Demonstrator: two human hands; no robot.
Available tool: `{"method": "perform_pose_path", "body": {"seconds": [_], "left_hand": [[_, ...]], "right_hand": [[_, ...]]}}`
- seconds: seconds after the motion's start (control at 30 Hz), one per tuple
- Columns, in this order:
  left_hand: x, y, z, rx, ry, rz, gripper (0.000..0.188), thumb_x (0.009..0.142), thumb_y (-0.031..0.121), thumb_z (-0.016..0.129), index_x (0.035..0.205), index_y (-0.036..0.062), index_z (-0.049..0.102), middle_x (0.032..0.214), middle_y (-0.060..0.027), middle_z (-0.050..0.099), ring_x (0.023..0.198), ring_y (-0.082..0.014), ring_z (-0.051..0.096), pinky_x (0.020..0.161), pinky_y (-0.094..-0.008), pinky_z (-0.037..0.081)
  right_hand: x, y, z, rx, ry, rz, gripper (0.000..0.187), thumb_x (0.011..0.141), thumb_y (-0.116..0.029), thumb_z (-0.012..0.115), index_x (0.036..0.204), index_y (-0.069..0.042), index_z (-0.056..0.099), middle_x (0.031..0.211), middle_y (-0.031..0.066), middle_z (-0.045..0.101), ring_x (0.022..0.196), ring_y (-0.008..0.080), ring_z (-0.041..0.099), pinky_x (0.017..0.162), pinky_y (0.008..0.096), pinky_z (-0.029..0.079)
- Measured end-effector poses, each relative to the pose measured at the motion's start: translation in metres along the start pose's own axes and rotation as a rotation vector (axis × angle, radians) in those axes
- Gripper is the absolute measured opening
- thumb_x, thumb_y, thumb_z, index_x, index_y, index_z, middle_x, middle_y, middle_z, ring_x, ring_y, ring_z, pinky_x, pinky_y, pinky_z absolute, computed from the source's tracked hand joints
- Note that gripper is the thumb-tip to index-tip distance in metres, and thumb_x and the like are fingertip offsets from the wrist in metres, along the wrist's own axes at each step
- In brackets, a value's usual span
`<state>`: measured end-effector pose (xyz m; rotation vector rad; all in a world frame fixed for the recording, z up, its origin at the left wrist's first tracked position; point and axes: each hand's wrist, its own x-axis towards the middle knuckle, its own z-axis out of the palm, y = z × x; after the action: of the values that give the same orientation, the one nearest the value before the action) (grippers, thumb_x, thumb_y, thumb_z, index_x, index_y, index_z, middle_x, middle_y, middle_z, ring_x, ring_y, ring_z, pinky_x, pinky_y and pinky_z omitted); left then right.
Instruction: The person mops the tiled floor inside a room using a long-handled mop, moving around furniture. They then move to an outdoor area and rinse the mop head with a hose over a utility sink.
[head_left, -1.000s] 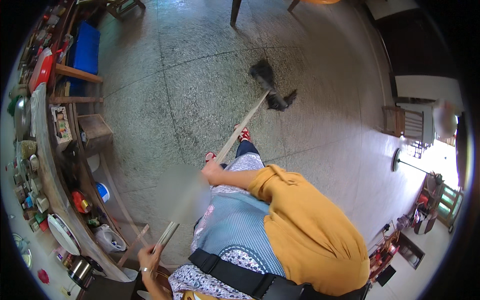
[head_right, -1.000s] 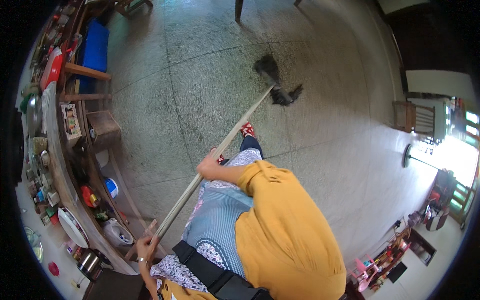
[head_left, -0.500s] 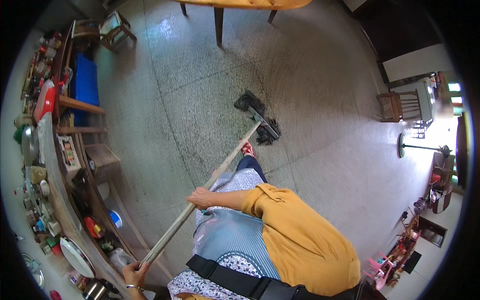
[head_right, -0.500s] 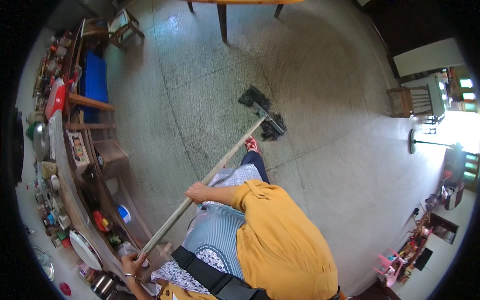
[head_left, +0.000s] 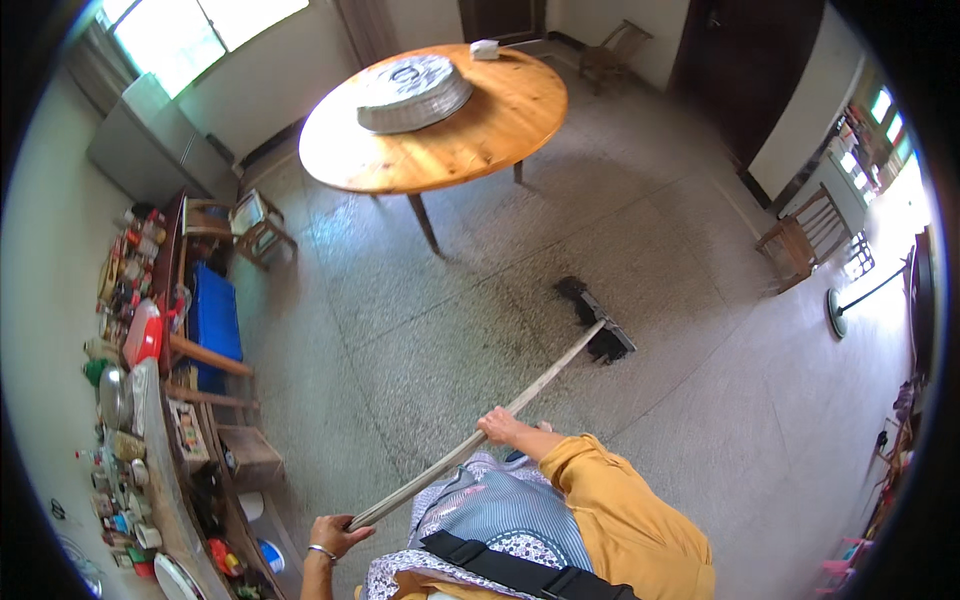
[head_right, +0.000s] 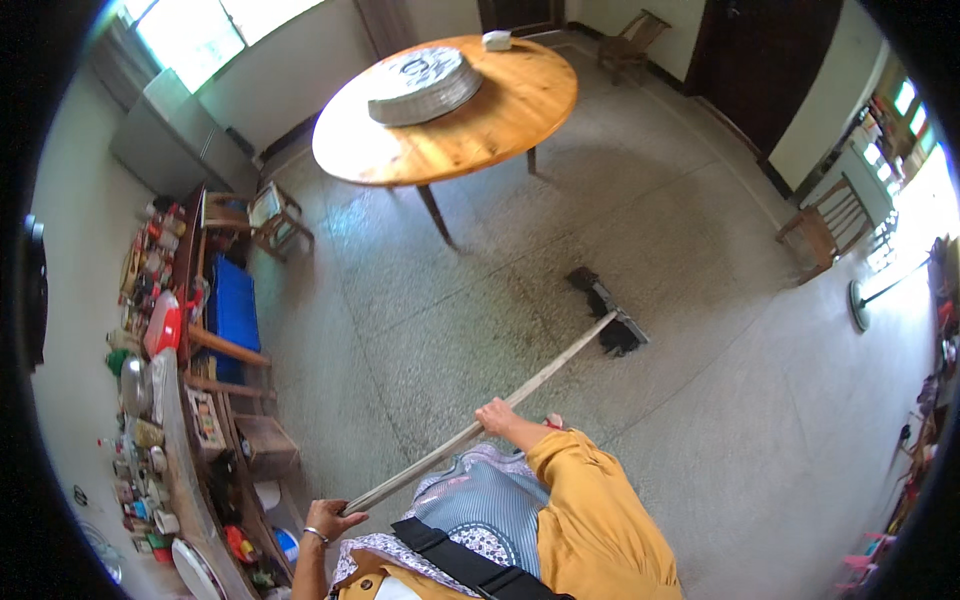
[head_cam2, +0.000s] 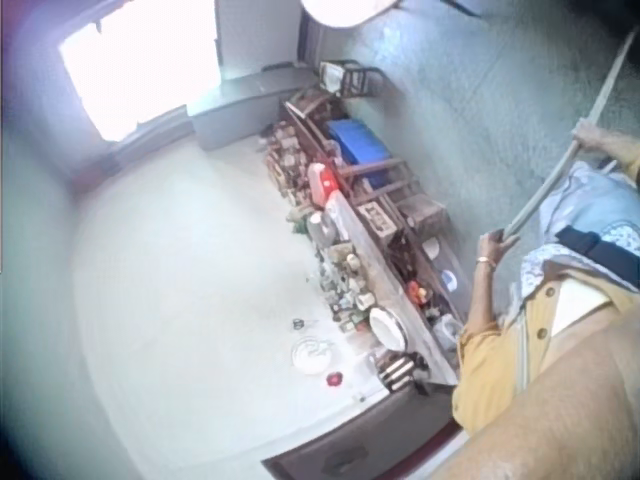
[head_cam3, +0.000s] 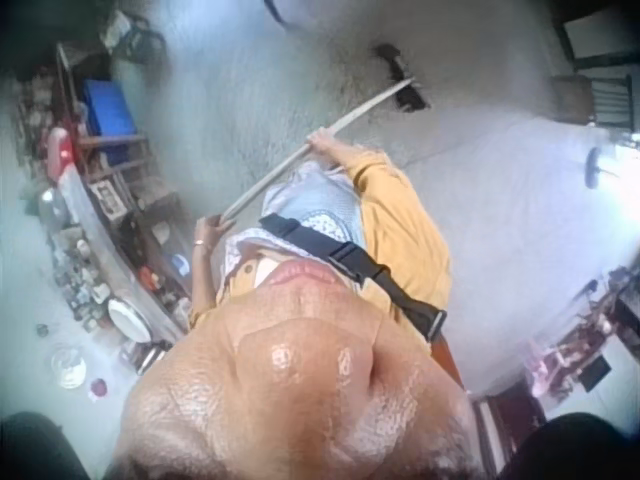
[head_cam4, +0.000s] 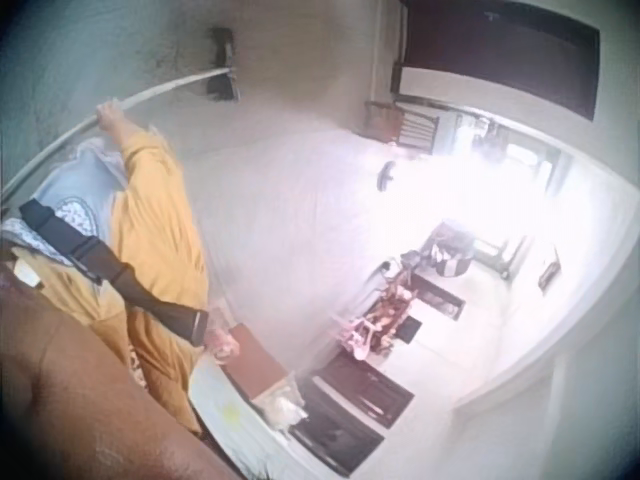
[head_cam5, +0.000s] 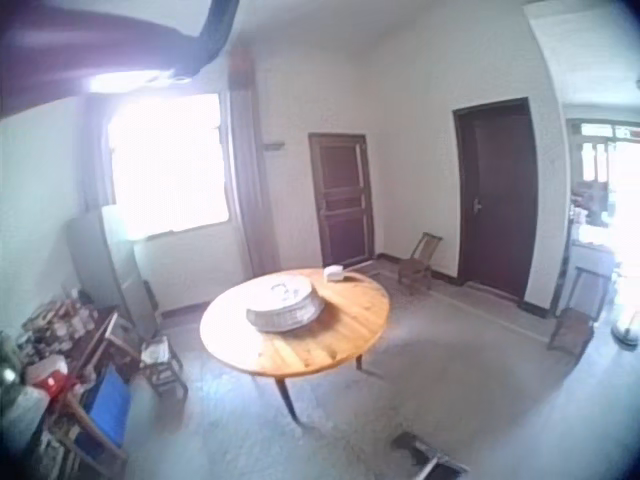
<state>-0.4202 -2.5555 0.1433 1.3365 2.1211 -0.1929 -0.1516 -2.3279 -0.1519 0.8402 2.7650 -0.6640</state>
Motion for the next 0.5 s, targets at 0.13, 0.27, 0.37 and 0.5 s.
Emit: {"method": "perform_pose_path", "body": {"seconds": [0.13, 0.27, 0.37, 0.5], "left_hand": [[0.026, -0.009, -0.012, 0.449, 0.007, 0.077, 0.029, 0.063, 0.041, 0.058, 0.085, 0.0225, 0.062, 0.069, -0.0077, 0.06, 0.067, -0.0264, 0.059, 0.061, -0.0375, 0.046], [0.069, 0.02, -0.058, 0.674, -0.176, 0.008, 0.021, 0.068, 0.024, 0.047, 0.081, 0.0184, 0.061, 0.079, -0.0117, 0.06, 0.076, -0.0287, 0.057, 0.066, -0.0398, 0.045], [0.11, 0.099, -0.079, 0.614, -0.246, 0.106, 0.023, 0.064, 0.02, 0.047, 0.082, 0.015, 0.061, 0.082, -0.0126, 0.059, 0.079, -0.0303, 0.056, 0.071, -0.0384, 0.044], [0.189, 0.219, -0.085, 0.686, -0.315, 0.278, 0.023, 0.062, 0.018, 0.049, 0.082, 0.0159, 0.061, 0.081, -0.0108, 0.06, 0.08, -0.0293, 0.056, 0.071, -0.0373, 0.044]], "right_hand": [[-0.035, 0.009, -0.041, 0.057, 0.136, -0.02, 0.016, 0.061, -0.018, 0.055, 0.075, -0.012, 0.057, 0.069, 0.012, 0.058, 0.067, 0.0269, 0.058, 0.06, 0.0389, 0.044], [-0.082, 0.034, -0.088, 0.29, 0.186, -0.029, 0.018, 0.062, -0.018, 0.053, 0.078, -0.012, 0.059, 0.072, 0.0129, 0.059, 0.072, 0.0295, 0.057, 0.063, 0.0384, 0.046], [-0.141, 0.098, -0.115, 0.297, -0.088, 0.31, 0.02, 0.062, -0.02, 0.053, 0.074, -0.006, 0.061, 0.08, 0.0167, 0.059, 0.08, 0.0278, 0.057, 0.068, 0.0363, 0.046], [-0.211, 0.168, -0.125, 0.378, -0.084, 0.478, 0.027, 0.061, -0.024, 0.054, 0.077, -0.003, 0.062, 0.08, 0.0177, 0.059, 0.08, 0.0288, 0.057, 0.067, 0.0362, 0.046]]}}
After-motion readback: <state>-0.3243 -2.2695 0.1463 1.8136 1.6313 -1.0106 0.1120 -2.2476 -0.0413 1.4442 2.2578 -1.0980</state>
